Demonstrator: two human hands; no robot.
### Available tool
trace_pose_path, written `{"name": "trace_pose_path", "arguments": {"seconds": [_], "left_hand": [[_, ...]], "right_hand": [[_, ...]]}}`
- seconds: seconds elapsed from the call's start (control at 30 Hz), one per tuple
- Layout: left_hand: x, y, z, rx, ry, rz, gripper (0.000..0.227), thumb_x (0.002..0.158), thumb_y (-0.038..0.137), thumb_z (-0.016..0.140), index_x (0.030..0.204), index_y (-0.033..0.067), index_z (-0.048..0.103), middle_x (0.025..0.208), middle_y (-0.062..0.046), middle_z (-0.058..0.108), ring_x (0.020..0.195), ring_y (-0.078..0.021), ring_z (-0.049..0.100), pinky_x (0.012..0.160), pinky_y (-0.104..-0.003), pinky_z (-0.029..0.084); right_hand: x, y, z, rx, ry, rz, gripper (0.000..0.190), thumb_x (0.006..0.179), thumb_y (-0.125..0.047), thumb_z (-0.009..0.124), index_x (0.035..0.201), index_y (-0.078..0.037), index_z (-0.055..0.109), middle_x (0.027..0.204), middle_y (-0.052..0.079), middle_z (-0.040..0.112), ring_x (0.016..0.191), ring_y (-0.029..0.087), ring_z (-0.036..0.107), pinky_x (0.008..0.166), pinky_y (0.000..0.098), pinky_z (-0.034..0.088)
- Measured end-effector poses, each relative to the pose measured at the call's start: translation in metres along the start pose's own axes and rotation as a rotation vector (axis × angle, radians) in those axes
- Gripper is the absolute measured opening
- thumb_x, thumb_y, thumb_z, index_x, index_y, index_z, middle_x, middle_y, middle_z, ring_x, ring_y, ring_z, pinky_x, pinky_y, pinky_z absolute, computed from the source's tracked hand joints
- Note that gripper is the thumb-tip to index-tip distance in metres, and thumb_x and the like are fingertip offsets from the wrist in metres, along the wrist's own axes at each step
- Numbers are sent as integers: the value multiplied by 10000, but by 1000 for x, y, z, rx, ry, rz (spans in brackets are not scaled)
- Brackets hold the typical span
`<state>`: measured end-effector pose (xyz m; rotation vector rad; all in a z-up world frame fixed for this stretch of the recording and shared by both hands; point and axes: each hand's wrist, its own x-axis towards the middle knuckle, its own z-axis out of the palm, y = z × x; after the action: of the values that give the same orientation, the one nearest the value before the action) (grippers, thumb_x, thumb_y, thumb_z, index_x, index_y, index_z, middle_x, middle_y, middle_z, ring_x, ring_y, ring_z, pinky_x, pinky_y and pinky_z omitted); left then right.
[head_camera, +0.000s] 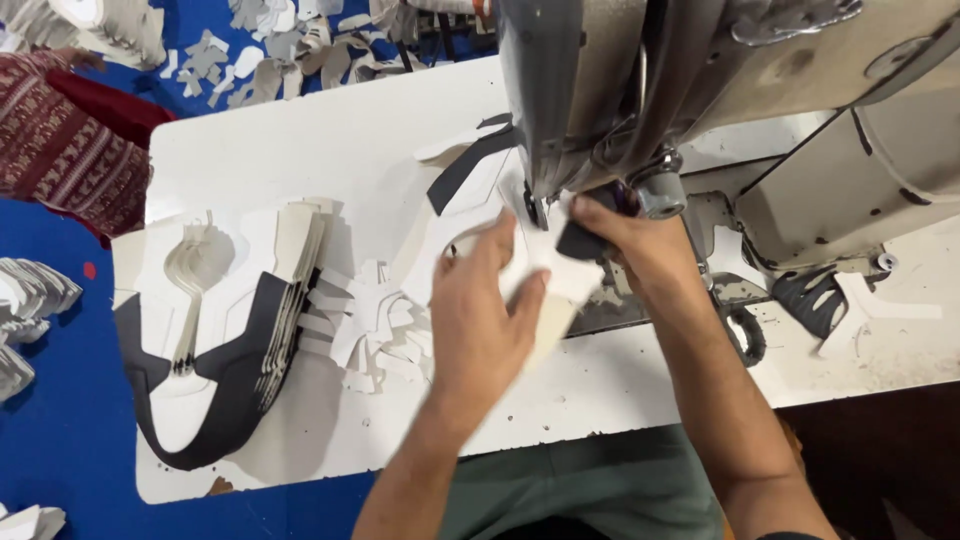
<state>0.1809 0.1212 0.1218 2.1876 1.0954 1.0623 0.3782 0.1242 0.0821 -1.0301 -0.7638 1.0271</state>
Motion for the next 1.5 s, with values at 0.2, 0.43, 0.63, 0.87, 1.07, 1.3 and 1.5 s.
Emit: {"name": "trace_pose_path", "arguments": {"seconds": [0.2,0.43,0.63,0.87,1.07,1.3,1.5], "left_hand": [[12,-4,5,-73,86,-71,507,873,148,800,1300,-40,601,1159,-167,741,971,-277,690,937,-402,486],[-9,10,5,-125,21,-98,547,870,145,790,1336,-45,577,961,-163,712,900,-314,680,866,-415,495],[5,4,8,-22,52,-50,541,870,146,818,1325,-39,589,958,-172,725,918,-329,688,866,-424,449],[5,9,2,-64,30,-119,521,852,142,820,1302,-18,612,789,-94,700,691,-249,637,842,-393,446],[5,10,0,-59,7,-97,508,866,145,811,1305,-19,615,751,-81,671,639,-232,599,843,-379,436],[0,7,2,-89,36,-23,503,900,132,778,1329,-41,581,932,-106,716,794,-236,678,826,-373,434],[12,10,-2,-20,-17,-132,481,849,155,810,1272,4,639,845,-109,708,744,-249,672,819,-381,449]], "right_hand": [[12,29,-28,-21,43,122,333,926,-24,804,1218,-36,644,1029,41,679,792,104,617,563,217,449],[4,13,-24,-60,-63,19,368,865,-13,823,1187,-51,649,1077,35,697,966,106,706,787,240,603],[0,-30,10,5,75,165,391,835,-52,789,1194,-101,642,1033,5,711,917,121,710,702,257,595],[-4,-10,-9,-149,40,199,284,846,-104,826,1079,-105,663,882,-43,670,726,50,622,557,213,451],[-2,-4,-7,-126,25,149,267,842,-82,812,1062,-101,661,896,-34,674,760,52,622,594,212,438],[5,22,-17,-142,0,12,276,857,6,801,1077,-57,646,988,2,655,904,87,638,807,252,551],[6,27,-16,-121,8,-13,265,873,20,793,1076,-50,638,1005,6,652,930,95,642,838,260,555]]}}
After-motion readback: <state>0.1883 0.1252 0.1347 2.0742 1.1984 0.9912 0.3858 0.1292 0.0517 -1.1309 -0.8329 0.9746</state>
